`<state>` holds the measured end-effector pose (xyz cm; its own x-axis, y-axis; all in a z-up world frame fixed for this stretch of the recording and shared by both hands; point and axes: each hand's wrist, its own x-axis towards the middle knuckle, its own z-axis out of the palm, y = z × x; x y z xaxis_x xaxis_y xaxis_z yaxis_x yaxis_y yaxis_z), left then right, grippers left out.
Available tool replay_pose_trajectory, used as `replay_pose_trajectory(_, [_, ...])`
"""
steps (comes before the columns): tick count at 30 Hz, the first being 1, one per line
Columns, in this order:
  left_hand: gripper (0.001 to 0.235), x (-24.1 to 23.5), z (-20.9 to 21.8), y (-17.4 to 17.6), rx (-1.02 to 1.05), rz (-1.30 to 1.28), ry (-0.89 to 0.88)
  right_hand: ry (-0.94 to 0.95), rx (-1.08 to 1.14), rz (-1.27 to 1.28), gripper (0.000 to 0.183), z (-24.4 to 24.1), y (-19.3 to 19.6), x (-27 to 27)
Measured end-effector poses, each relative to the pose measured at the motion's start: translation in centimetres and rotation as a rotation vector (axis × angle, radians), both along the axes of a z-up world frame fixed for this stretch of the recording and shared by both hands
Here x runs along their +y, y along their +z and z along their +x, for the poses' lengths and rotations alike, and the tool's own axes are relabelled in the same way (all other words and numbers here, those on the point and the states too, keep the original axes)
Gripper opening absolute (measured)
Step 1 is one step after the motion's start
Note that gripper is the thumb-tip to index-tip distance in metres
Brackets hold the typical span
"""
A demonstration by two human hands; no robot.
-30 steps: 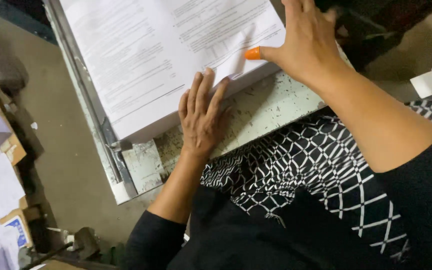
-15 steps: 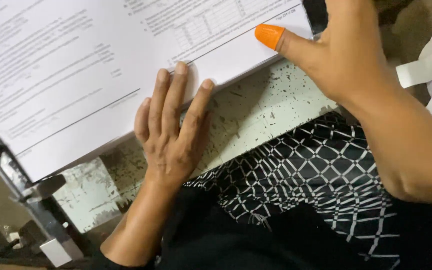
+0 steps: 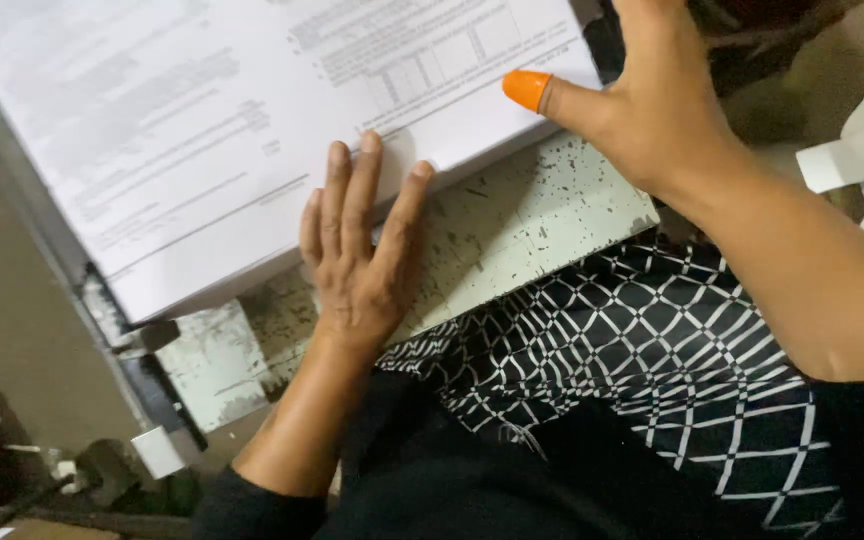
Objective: Aligning a stack of printed papers against the guides of a machine
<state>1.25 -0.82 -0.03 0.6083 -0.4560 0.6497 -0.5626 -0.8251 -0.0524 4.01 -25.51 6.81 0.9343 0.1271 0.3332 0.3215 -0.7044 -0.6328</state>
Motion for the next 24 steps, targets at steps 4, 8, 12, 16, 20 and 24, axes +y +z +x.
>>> replay_pose_trajectory(4, [0.041, 0.7, -1.0, 0.2, 0.178, 0.022, 0.003, -0.154, 0.125, 0.014, 0.076, 0.7, -1.1, -0.2])
replay_pose_trajectory(8, [0.048, 0.9, -1.1, -0.6, 0.121, -0.018, -0.015, -0.217, 0.281, 0.096, 0.085, -0.2, 1.1, 0.9])
replay_pose_trajectory(12, [0.046, 0.9, -1.8, -0.2, 0.148, -0.024, -0.025, -0.225, 0.358, 0.114, 0.093, -0.8, 2.0, 1.2])
replay_pose_trajectory(16, [0.054, 0.7, -0.4, -1.9, 0.038, -0.130, -0.116, -0.242, 0.198, 0.030, 0.097, -0.7, 0.7, 1.0])
replay_pose_trajectory(20, [0.051, 0.6, -0.6, -1.5, 0.026, -0.137, -0.105, -0.275, 0.169, -0.064, 0.102, 0.5, -1.6, 0.1])
replay_pose_trajectory(24, [0.049, 0.6, -0.6, -1.6, 0.020, -0.139, -0.103, -0.239, 0.104, -0.070, 0.098, 0.2, -1.7, 0.1])
